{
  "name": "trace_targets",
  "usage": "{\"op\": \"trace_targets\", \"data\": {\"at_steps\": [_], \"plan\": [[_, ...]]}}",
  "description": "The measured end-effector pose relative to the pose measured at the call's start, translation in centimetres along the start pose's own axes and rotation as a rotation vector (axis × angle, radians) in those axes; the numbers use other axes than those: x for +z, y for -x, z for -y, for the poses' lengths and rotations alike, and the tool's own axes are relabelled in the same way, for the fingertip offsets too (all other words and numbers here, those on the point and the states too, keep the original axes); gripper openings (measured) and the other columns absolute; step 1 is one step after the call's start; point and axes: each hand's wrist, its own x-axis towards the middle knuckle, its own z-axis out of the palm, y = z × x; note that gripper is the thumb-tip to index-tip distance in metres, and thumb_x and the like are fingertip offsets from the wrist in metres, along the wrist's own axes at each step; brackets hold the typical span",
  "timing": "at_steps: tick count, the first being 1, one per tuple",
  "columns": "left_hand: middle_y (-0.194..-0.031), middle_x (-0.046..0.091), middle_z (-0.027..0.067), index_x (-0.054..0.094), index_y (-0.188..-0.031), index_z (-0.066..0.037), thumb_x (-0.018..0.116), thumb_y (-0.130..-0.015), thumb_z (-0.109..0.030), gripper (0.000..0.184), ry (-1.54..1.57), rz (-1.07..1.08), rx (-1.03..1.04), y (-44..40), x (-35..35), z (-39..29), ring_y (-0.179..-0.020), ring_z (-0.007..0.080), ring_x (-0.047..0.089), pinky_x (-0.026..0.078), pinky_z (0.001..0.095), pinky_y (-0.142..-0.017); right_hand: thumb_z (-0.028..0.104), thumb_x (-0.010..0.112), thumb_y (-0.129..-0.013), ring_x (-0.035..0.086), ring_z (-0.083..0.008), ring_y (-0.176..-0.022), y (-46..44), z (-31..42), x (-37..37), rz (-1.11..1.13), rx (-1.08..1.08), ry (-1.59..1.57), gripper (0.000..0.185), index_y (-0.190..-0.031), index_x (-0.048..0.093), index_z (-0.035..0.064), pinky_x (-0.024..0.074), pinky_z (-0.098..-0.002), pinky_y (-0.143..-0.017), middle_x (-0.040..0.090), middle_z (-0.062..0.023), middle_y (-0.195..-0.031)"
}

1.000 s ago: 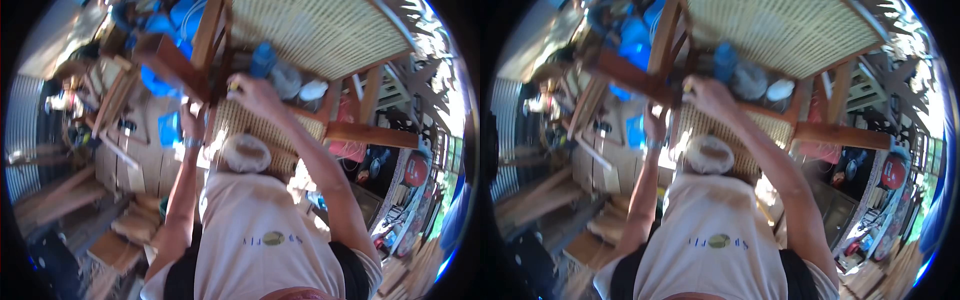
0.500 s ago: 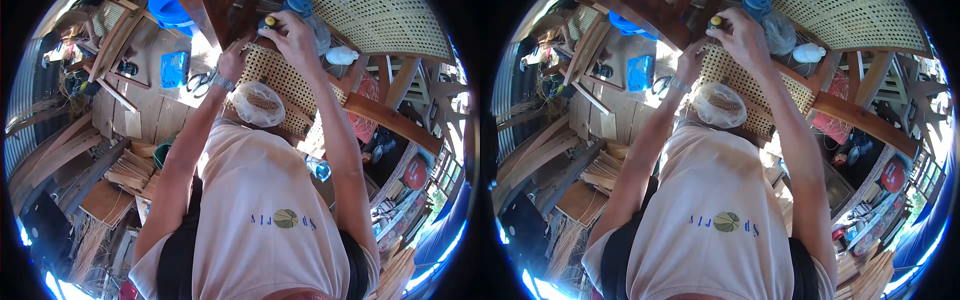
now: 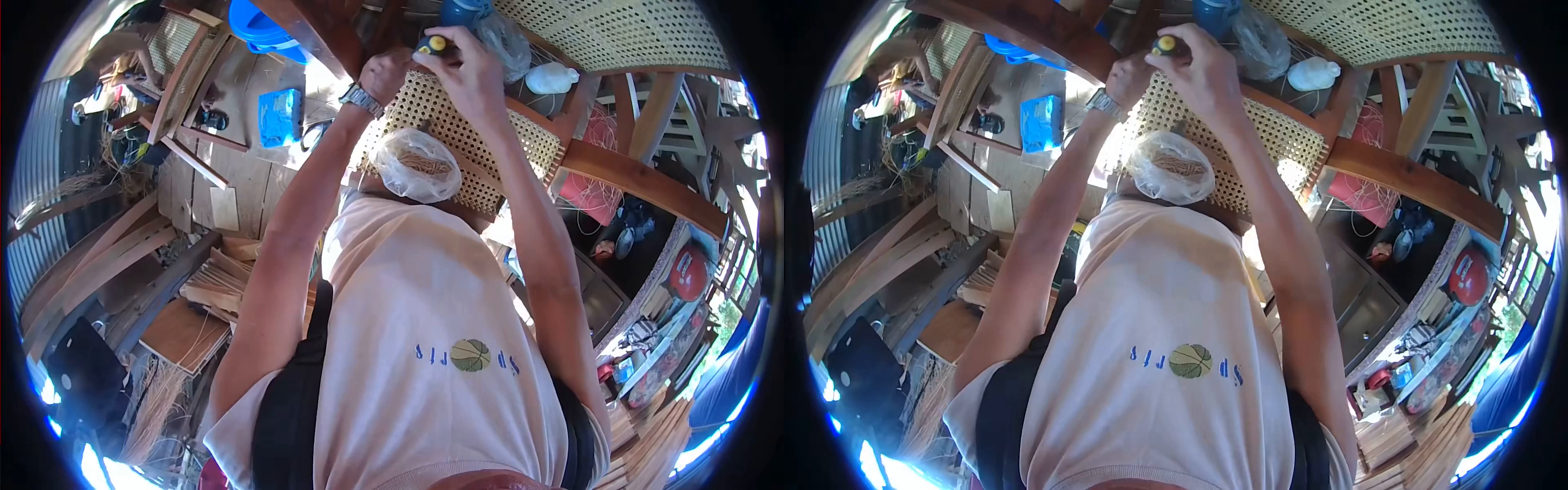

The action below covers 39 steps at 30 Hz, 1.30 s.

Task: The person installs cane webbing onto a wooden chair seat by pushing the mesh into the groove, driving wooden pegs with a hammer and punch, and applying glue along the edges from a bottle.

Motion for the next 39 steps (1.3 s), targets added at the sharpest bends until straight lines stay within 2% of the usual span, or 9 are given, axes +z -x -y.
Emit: {"op": "trace_targets", "data": {"at_steps": [3,7,8,11,18,21,28,32,39], "plan": [[-0.075,0.065,0.0063,0.062,-0.081,-0.01,0.057,-0.092,-0.015,0.014,-0.745,0.273,0.069,1.5,-0.8,0.3,-0.067,0.0266,0.067,0.052,0.0344,-0.057,0.023,0.084,-0.078,0.068,-0.0209,-0.073,-0.1,1.7,4.5,-0.066,-0.143,0.203,0.038,-0.101,0.061,0.0031,0.0567,-0.0318,-0.065,0.063,-0.0089,-0.089],[-0.094,0.073,0.0119,0.07,-0.109,-0.008,0.056,-0.088,-0.006,0.025,0.374,-0.197,-0.284,3.5,-1.6,2.0,-0.08,0.027,0.072,0.058,0.0339,-0.076,0.025,0.081,-0.082,0.067,-0.0206,-0.074,-2.0,5.6,4.4,0.187,-0.074,0.316,0.037,-0.106,0.061,0.005,0.0554,-0.0318,-0.066,0.064,-0.0096,-0.092],[-0.093,0.073,0.0136,0.073,-0.104,-0.01,0.066,-0.086,-0.01,0.019,-0.105,0.031,-0.248,2.1,-5.1,-0.2,-0.073,0.0289,0.07,0.058,0.0378,-0.07,0.025,0.081,-0.082,0.067,-0.0206,-0.074,-3.2,6.3,3.7,0.197,-0.078,0.315,0.037,-0.106,0.061,0.005,0.0554,-0.0318,-0.066,0.064,-0.0096,-0.092],[-0.083,0.072,0.0094,0.076,-0.091,-0.013,0.072,-0.085,-0.02,0.01,-0.015,-0.09,-0.273,-0.9,-5.3,-2.4,-0.07,0.0306,0.069,0.055,0.0407,-0.063,0.016,0.075,-0.085,0.065,-0.0397,-0.091,-5.2,6.2,1.3,0.077,-0.156,0.151,0.035,-0.112,0.057,0.0033,0.0545,-0.0439,-0.074,0.064,-0.0194,-0.098],[-0.084,0.072,0.0092,0.073,-0.093,-0.011,0.069,-0.087,-0.011,0.007,0.013,-0.181,-0.352,1.0,-0.7,-0.4,-0.074,0.0295,0.071,0.056,0.0374,-0.064,0.024,0.074,-0.088,0.068,-0.0196,-0.077,-0.9,3.4,-0.8,-0.047,0.021,0.013,0.031,-0.112,0.062,0.0063,0.0545,-0.0322,-0.067,0.066,-0.0107,-0.096],[-0.086,0.073,0.0092,0.073,-0.094,-0.007,0.066,-0.087,-0.004,0.011,0.143,-0.214,-0.448,1.1,-0.4,-0.5,-0.079,0.0275,0.071,0.056,0.0354,-0.071,0.013,0.067,-0.092,0.069,-0.0249,-0.082,7.7,-2.2,-1.7,0.107,0.311,0.18,0.022,-0.112,0.063,0.005,0.0539,-0.0362,-0.071,0.067,-0.0146,-0.094],[-0.093,0.073,0.0083,0.073,-0.096,-0.009,0.064,-0.088,-0.006,0.012,0.035,-0.104,-0.458,1.1,-0.5,-0.2,-0.084,0.0282,0.07,0.056,0.0348,-0.07,0.009,0.063,-0.087,0.059,-0.0392,-0.095,23.2,-10.3,-2.0,0.317,0.342,0.568,0.018,-0.103,0.057,0.0052,0.0477,-0.0481,-0.083,0.06,-0.0179,-0.097],[-0.093,0.073,0.0077,0.073,-0.096,-0.01,0.065,-0.089,-0.009,0.01,0.027,-0.101,-0.385,1.7,0.1,0.7,-0.083,0.0283,0.07,0.056,0.035,-0.07,0.009,0.061,-0.089,0.061,-0.042,-0.089,23.2,-9.2,-2.6,0.116,0.394,0.473,0.018,-0.107,0.058,0.0052,0.0496,-0.0512,-0.077,0.06,-0.0191,-0.103],[-0.093,0.073,0.0074,0.072,-0.093,-0.009,0.067,-0.089,-0.013,0.007,0.005,-0.129,-0.305,1.8,1.0,1.3,-0.082,0.0272,0.071,0.057,0.0346,-0.07,0.013,0.052,-0.103,0.066,-0.0262,-0.102,19.0,-5.1,-4.0,-0.133,0.427,0.404,0.042,-0.143,0.046,0.0005,0.0513,-0.0346,-0.084,0.06,-0.0191,-0.131]]}}
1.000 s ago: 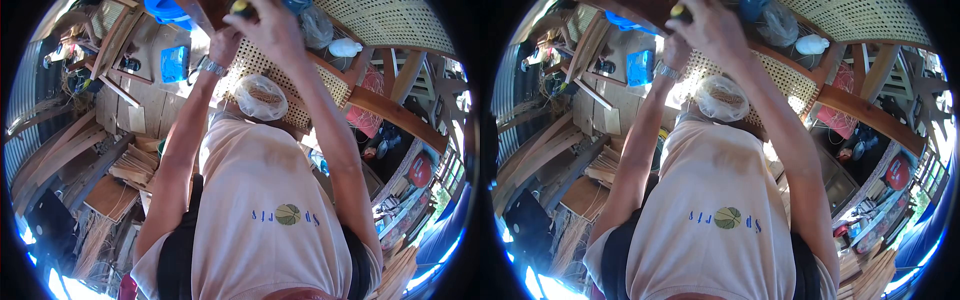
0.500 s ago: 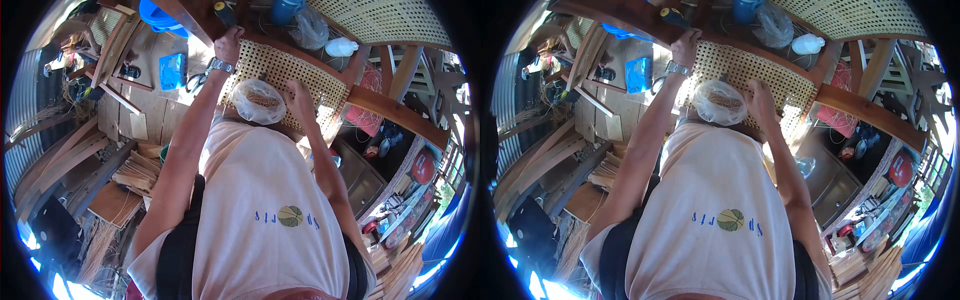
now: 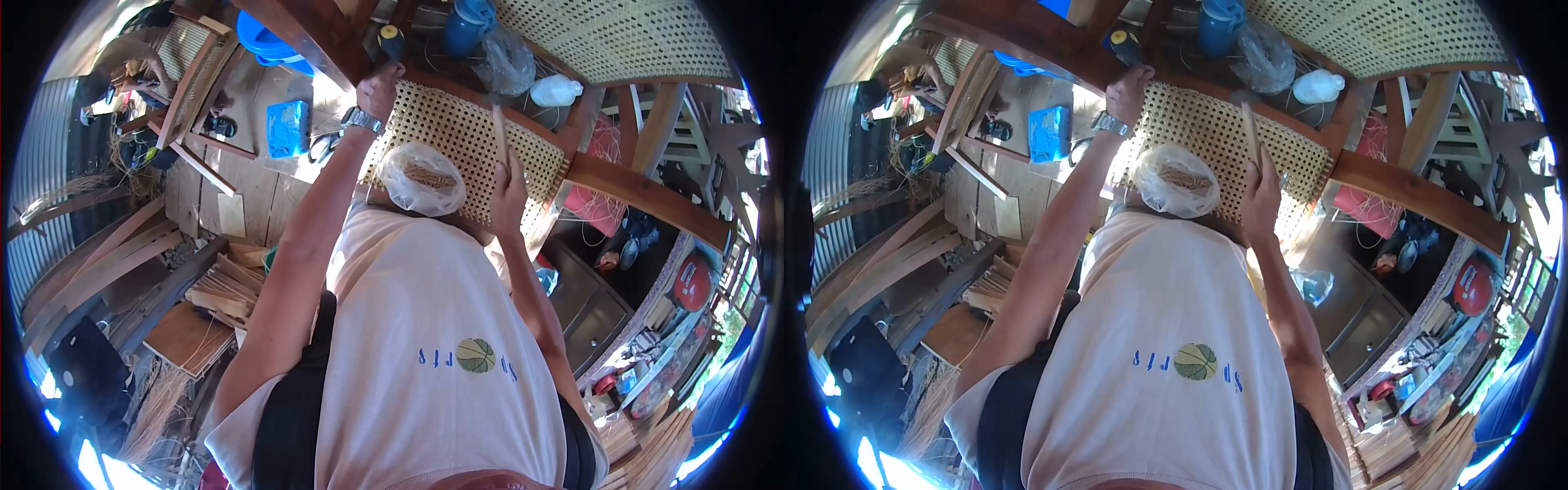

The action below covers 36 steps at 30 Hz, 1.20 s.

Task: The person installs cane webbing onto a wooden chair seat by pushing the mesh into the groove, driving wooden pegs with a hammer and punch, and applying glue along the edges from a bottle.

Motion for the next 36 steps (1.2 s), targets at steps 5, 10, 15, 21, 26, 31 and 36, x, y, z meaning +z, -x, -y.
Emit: {"op": "trace_targets", "data": {"at_steps": [5,10,15,21,26,31,36], "plan": [[-0.092,0.073,0.0068,0.072,-0.094,-0.011,0.068,-0.088,-0.012,0.007,-0.008,-0.004,0.017,0.1,0.3,0.2,-0.079,0.0257,0.071,0.057,0.0341,-0.068,0.006,0.051,-0.102,0.063,-0.0157,-0.101,-6.6,13.6,-6.7,0.159,-0.22,-0.078,0.049,-0.149,0.04,0.0023,0.0508,-0.0302,-0.086,0.056,-0.0151,-0.14],[-0.089,0.072,0.0081,0.072,-0.092,-0.011,0.068,-0.088,-0.012,0.005,0.008,-0.018,0.008,0.2,0.6,0.3,-0.078,0.0279,0.07,0.057,0.0367,-0.066,0.008,0.056,-0.1,0.067,-0.0211,-0.099,-7.7,18.1,-7.6,0.025,-0.474,-0.009,0.044,-0.143,0.048,0.0036,0.054,-0.0345,-0.08,0.06,-0.0196,-0.133],[-0.083,0.07,0.0115,0.071,-0.091,-0.01,0.068,-0.087,-0.008,0.006,-0.043,-0.066,0.081,1.2,0.4,0.4,-0.074,0.0296,0.069,0.056,0.0388,-0.063,0.01,0.056,-0.1,0.063,-0.0166,-0.077,-8.3,17.7,-8.8,-0.117,-0.547,-0.078,0.043,-0.141,0.049,-0.0009,0.0523,-0.0347,-0.068,0.069,-0.0136,-0.109],[-0.089,0.07,0.0142,0.069,-0.094,-0.008,0.067,-0.088,-0.011,0.007,0.005,0.043,0.02,0.5,0.0,0.1,-0.08,0.0325,0.069,0.055,0.0414,-0.062,0.009,0.053,-0.1,0.064,-0.0295,-0.096,-6.7,16.4,-7.8,0.06,-0.563,0.085,0.042,-0.139,0.047,-0.0051,0.0524,-0.0373,-0.079,0.065,-0.0184,-0.114],[-0.089,0.07,0.0131,0.07,-0.092,-0.008,0.068,-0.087,-0.01,0.006,0.027,0.054,0.025,1.8,-0.6,-0.3,-0.08,0.0326,0.068,0.055,0.0409,-0.064,0.008,0.056,-0.098,0.065,-0.0341,-0.1,-2.9,10.7,-4.1,0.062,-0.149,-0.099,0.045,-0.142,0.047,0.0004,0.0511,-0.0397,-0.088,0.065,-0.0196,-0.115],[-0.084,0.071,0.0151,0.073,-0.094,-0.006,0.07,-0.089,-0.018,0.014,0.133,0.057,-0.19,1.1,-1.6,-1.0,-0.074,0.0293,0.07,0.054,0.0368,-0.061,0.009,0.054,-0.098,0.06,-0.0413,-0.097,3.7,-1.4,1.5,0.095,-0.083,0.047,0.041,-0.139,0.052,0.0089,0.0496,-0.047,-0.083,0.06,-0.0223,-0.112],[-0.085,0.072,0.0103,0.073,-0.098,-0.007,0.071,-0.089,-0.015,0.013,0.115,-0.066,-0.175,3.2,-5.9,-2.7,-0.075,0.0249,0.07,0.053,0.0343,-0.065,0.013,0.059,-0.095,0.054,-0.0405,-0.101,4.1,-3.8,3.3,0.092,-0.118,0.167,0.036,-0.131,0.058,0.0064,0.0458,-0.0474,-0.091,0.054,-0.0208,-0.105]]}}
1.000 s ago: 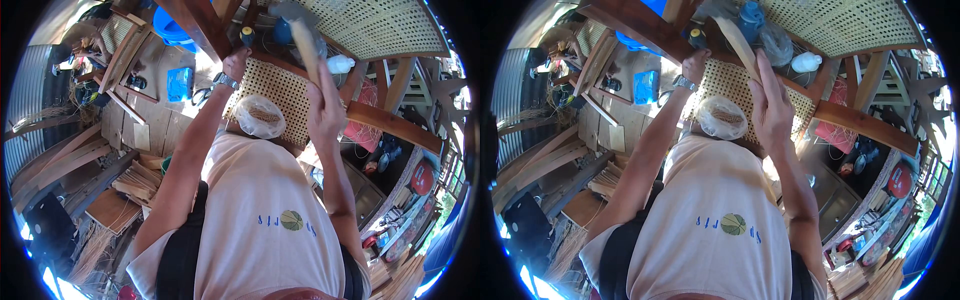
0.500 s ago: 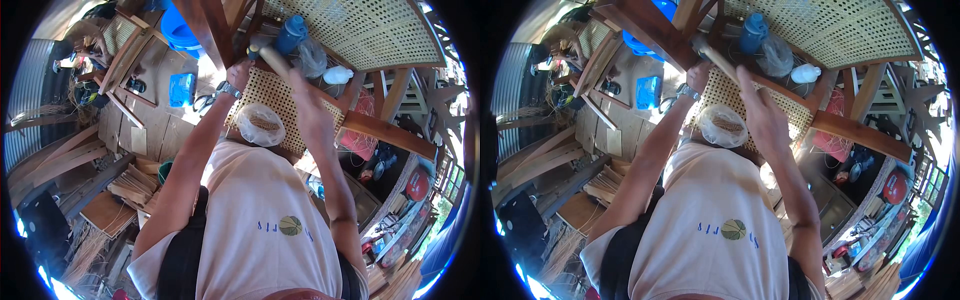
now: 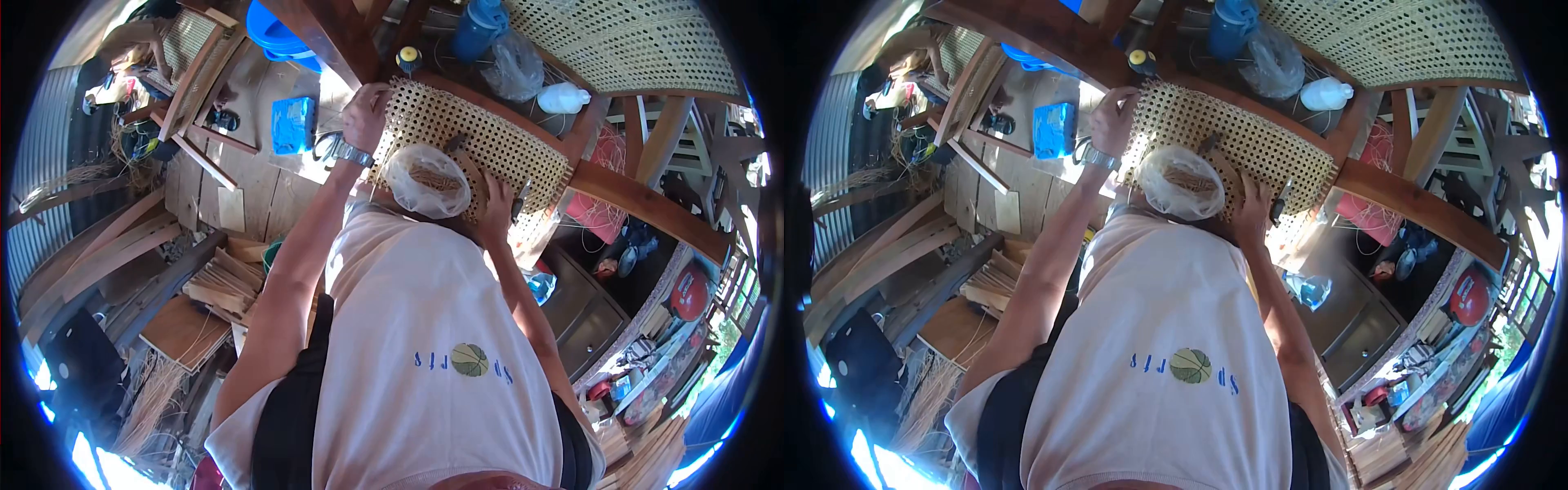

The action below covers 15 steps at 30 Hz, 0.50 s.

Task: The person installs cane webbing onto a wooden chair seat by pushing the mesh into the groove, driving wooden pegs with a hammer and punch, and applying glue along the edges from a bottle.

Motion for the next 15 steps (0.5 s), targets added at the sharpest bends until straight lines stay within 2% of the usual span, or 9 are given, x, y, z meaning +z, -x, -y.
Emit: {"op": "trace_targets", "data": {"at_steps": [2,3,4,5,7,8,9,12,15], "plan": [[-0.081,0.071,0.0096,0.073,-0.096,-0.007,0.072,-0.088,-0.015,0.011,-0.028,-0.006,-0.024,0.5,-0.7,0.6,-0.07,0.024,0.068,0.051,0.0346,-0.062,0.021,0.063,-0.096,0.057,-0.0362,-0.104,-4.1,2.1,-1.5,-0.082,-0.094,0.038,0.041,-0.133,0.056,0.0047,0.048,-0.0434,-0.087,0.056,-0.0228,-0.117],[-0.078,0.07,0.0088,0.073,-0.093,-0.007,0.073,-0.088,-0.016,0.01,-0.052,-0.01,-0.042,0.7,-1.2,0.4,-0.065,0.023,0.066,0.05,0.0348,-0.06,0.021,0.065,-0.095,0.059,-0.0319,-0.097,-7.0,4.2,-2.8,-0.042,-0.046,-0.128,0.044,-0.134,0.056,0.0046,0.0494,-0.0409,-0.083,0.057,-0.0212,-0.117],[-0.091,0.07,0.0115,0.067,-0.102,-0.005,0.079,-0.082,-0.018,0.027,-0.14,-0.004,-0.092,0.4,-2.3,-1.0,-0.072,0.0271,0.067,0.052,0.0376,-0.066,0.022,0.068,-0.093,0.061,-0.0276,-0.091,-10.3,6.7,-4.1,-0.004,0.004,-0.294,0.046,-0.134,0.055,0.0045,0.0508,-0.0384,-0.079,0.057,-0.0196,-0.118],[-0.091,0.07,0.0115,0.067,-0.102,-0.005,0.079,-0.082,-0.018,0.027,-0.142,0.001,-0.097,0.4,-2.6,-1.2,-0.072,0.0271,0.067,0.052,0.0376,-0.066,0.02,0.068,-0.093,0.062,-0.0217,-0.081,-13.8,9.3,-5.2,-0.028,-0.148,-0.343,0.052,-0.139,0.05,0.0056,0.0521,-0.0338,-0.074,0.058,-0.0173,-0.118],[-0.095,0.064,0.0144,0.057,-0.12,-0.002,0.086,-0.075,-0.023,0.057,-0.129,-0.276,-0.181,0.0,-3.0,-1.3,-0.072,0.0287,0.063,0.05,0.0382,-0.067,0.019,0.068,-0.092,0.065,-0.0234,-0.084,-18.5,14.5,-6.2,0.081,-0.346,-0.393,0.06,-0.145,0.042,0.0081,0.053,-0.0358,-0.077,0.056,-0.0194,-0.125],[-0.1,0.058,0.0168,0.047,-0.127,0.0,0.089,-0.071,-0.025,0.074,-0.121,-0.272,-0.19,-0.5,-3.6,-2.3,-0.08,0.0325,0.06,0.049,0.0413,-0.07,0.019,0.069,-0.092,0.067,-0.0232,-0.085,-20.0,16.3,-5.0,0.151,-0.41,-0.354,0.059,-0.143,0.043,0.0089,0.0536,-0.0368,-0.077,0.058,-0.0198,-0.123],[-0.1,0.058,0.0168,0.047,-0.127,0.0,0.089,-0.071,-0.025,0.074,-0.12,-0.274,-0.196,-1.1,-3.8,-2.7,-0.08,0.0325,0.06,0.049,0.0413,-0.07,0.019,0.069,-0.091,0.069,-0.0231,-0.087,-20.9,17.7,-3.8,0.227,-0.477,-0.315,0.058,-0.142,0.043,0.0097,0.0542,-0.0378,-0.078,0.061,-0.0201,-0.121],[-0.103,0.056,0.0207,0.048,-0.118,0.002,0.085,-0.076,-0.024,0.062,-0.21,-0.26,0.096,-2.6,-4.0,-1.7,-0.094,0.0406,0.056,0.047,0.0479,-0.075,0.022,0.069,-0.092,0.071,-0.0246,-0.086,-21.5,20.0,-1.2,0.186,-0.681,-0.121,0.045,-0.131,0.051,0.0091,0.0559,-0.0381,-0.075,0.068,-0.0189,-0.107],[-0.098,0.056,0.0228,0.05,-0.111,0.002,0.08,-0.079,-0.029,0.054,-0.223,-0.215,0.016,-3.4,-3.7,-1.5,-0.089,0.0442,0.057,0.048,0.048,-0.074,0.024,0.067,-0.094,0.071,-0.0237,-0.077,-21.8,17.7,-3.4,0.219,-0.483,-0.295,0.032,-0.119,0.056,0.0083,0.0573,-0.0348,-0.067,0.07,-0.0161,-0.092]]}}
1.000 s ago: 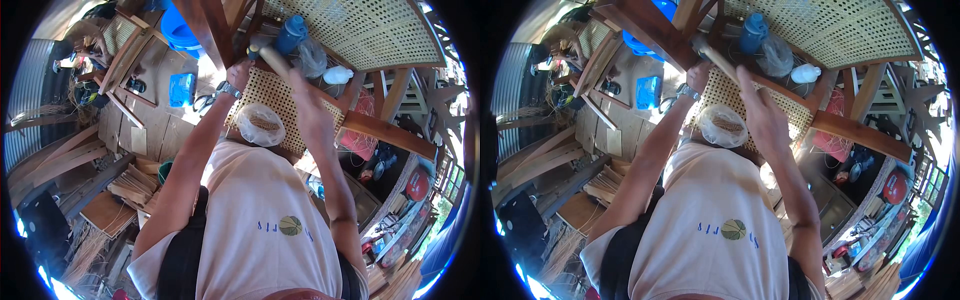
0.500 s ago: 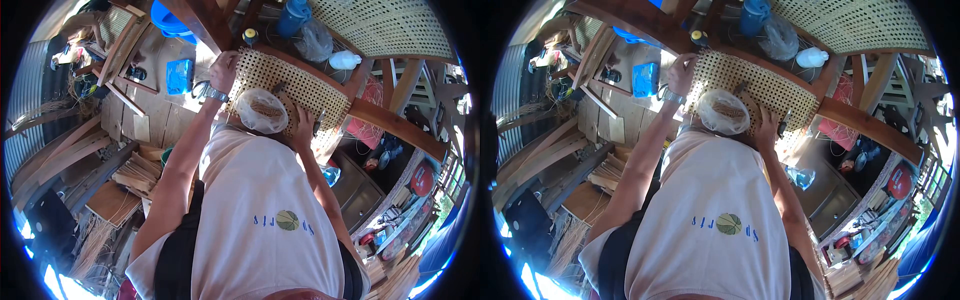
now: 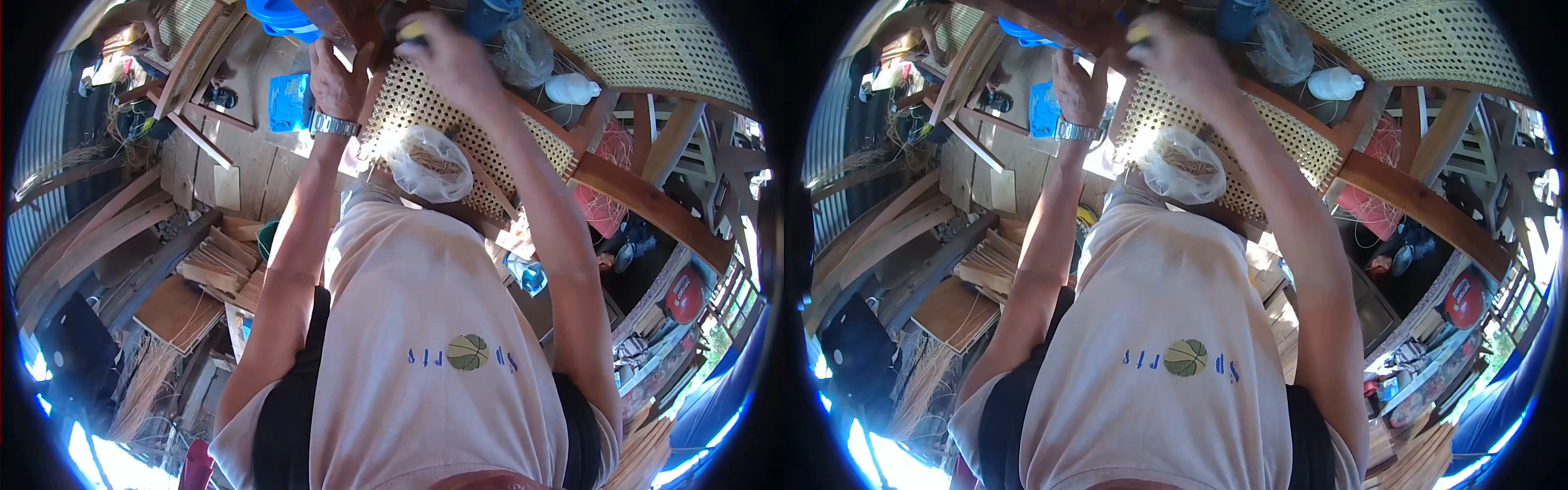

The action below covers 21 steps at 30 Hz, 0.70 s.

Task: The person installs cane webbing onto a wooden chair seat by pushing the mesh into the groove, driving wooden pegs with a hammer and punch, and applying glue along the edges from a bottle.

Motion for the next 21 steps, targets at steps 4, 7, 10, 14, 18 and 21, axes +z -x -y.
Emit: {"op": "trace_targets", "data": {"at_steps": [4,7,10,14,18,21], "plan": [[-0.096,0.056,0.0235,0.049,-0.106,0.002,0.081,-0.078,-0.029,0.053,-0.006,0.021,-0.002,-0.3,-0.4,-0.4,-0.088,0.0442,0.056,0.047,0.0481,-0.073,0.03,0.072,-0.09,0.07,-0.0171,-0.072,1.4,-3.4,-0.2,-0.281,0.031,-0.271,0.034,-0.116,0.063,0.0099,0.0562,-0.0299,-0.058,0.071,-0.0095,-0.097],[-0.096,0.056,0.0235,0.049,-0.106,0.002,0.081,-0.078,-0.027,0.052,0.02,0.011,0.025,-0.4,0.2,0.5,-0.089,0.0435,0.056,0.047,0.0479,-0.073,0.023,0.075,-0.086,0.069,-0.0285,-0.091,1.5,2.0,4.1,-0.113,-0.055,-0.007,0.031,-0.114,0.065,0.0139,0.0555,-0.0386,-0.076,0.068,-0.0132,-0.103],[-0.096,0.055,0.0236,0.049,-0.106,0.002,0.081,-0.078,-0.026,0.051,-0.022,-0.04,0.087,-0.1,0.5,0.7,-0.091,0.0433,0.055,0.047,0.0481,-0.074,0.031,0.073,-0.087,0.069,-0.0312,-0.09,0.2,1.4,2.1,-0.086,0.018,0.027,0.038,-0.116,0.059,0.0111,0.0558,-0.0399,-0.078,0.068,-0.0156,-0.102],[-0.097,0.055,0.0222,0.05,-0.106,0.002,0.081,-0.078,-0.026,0.051,-0.013,-0.036,0.043,-0.4,0.3,0.2,-0.088,0.0423,0.056,0.047,0.0475,-0.073,0.02,0.073,-0.091,0.064,-0.0272,-0.07,-1.6,-1.9,-5.5,-0.462,0.174,0.264,0.033,-0.11,0.055,0.0001,0.0514,-0.0383,-0.065,0.063,-0.0159,-0.086],[-0.098,0.056,0.0204,0.051,-0.106,0.001,0.083,-0.077,-0.027,0.051,-0.036,-0.031,0.018,0.4,-0.2,-0.4,-0.084,0.039,0.057,0.048,0.0462,-0.072,0.02,0.074,-0.091,0.06,-0.0248,-0.064,-1.8,-0.3,-7.0,-0.583,-0.045,0.177,0.035,-0.112,0.055,-0.0004,0.0498,-0.0372,-0.06,0.061,-0.0137,-0.081],[-0.097,0.058,0.0141,0.054,-0.108,-0.003,0.083,-0.078,-0.022,0.046,0.138,-0.175,-0.143,3.0,0.7,-0.1,-0.074,0.0302,0.054,0.045,0.0399,-0.065,0.022,0.071,-0.093,0.063,-0.0269,-0.069,-0.9,-0.2,-5.2,-0.57,-0.329,0.418,0.034,-0.114,0.054,0.0012,0.0504,-0.0366,-0.059,0.062,-0.0141,-0.084]]}}
